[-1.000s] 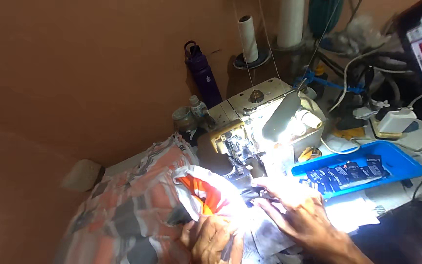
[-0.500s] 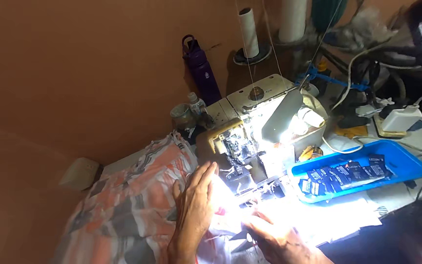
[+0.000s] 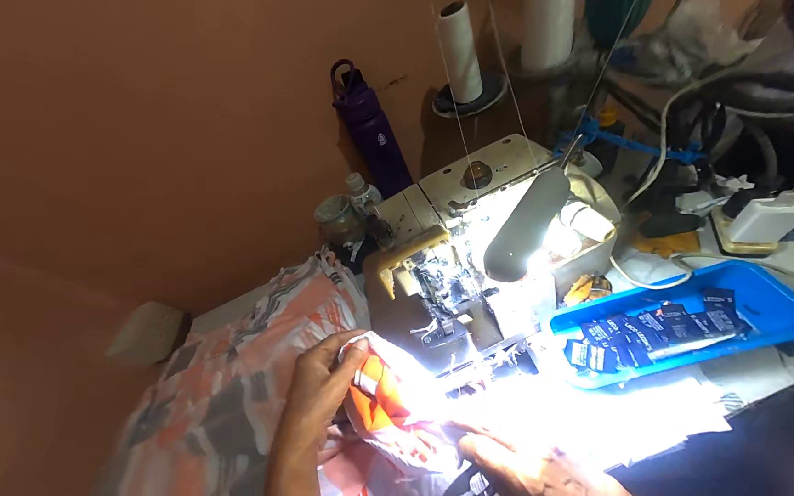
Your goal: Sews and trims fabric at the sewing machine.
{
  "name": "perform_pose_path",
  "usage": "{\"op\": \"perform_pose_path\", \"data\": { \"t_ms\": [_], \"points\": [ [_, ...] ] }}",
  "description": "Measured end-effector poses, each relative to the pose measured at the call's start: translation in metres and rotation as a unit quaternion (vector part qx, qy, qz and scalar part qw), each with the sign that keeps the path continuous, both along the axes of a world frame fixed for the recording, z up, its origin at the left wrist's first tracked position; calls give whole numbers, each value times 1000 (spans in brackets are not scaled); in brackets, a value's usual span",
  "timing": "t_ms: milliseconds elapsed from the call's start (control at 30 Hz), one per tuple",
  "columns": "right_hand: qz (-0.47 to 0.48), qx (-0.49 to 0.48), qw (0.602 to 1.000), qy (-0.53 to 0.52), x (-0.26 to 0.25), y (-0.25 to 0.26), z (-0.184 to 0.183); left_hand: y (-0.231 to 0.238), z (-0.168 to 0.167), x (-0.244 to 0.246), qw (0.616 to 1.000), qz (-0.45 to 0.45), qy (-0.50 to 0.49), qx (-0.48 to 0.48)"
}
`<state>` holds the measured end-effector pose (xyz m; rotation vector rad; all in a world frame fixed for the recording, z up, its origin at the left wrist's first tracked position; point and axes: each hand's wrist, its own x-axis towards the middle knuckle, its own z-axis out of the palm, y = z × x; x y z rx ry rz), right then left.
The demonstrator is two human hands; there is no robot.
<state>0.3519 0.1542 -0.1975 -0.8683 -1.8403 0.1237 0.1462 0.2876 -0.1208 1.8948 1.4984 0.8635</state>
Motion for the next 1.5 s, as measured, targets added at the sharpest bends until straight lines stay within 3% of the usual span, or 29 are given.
{"op": "perform_pose_path", "data": {
  "t_ms": [167,300,433,633,767,867,1000,1200,1333,1500],
  "points": [
    [-8,-19,1000,-6,2,-9,-5,5,15,13,997,-6,-65,48],
    [-9,-69,997,29,0,-22,-10,19,18,33,998,1,49,48],
    [-90,-94,991,33,-3,-39,-2,29,18,49,992,25,115,43],
    [-46,-60,995,72,8,-10,-2,50,24,78,970,61,234,17],
    [-69,-63,993,73,10,-7,1,51,16,87,977,35,189,88],
    [-75,-74,992,68,12,-4,3,56,10,85,984,34,153,89],
    [-79,-66,993,50,14,-2,6,63,8,84,979,21,176,96],
    [-106,-49,991,69,13,-6,-2,11,20,81,961,53,210,173],
    [-109,-57,990,68,12,-6,-4,-40,-5,75,954,-18,161,252],
    [-130,-50,988,62,11,-8,-6,-45,-23,81,936,-12,186,300]
  ]
}}
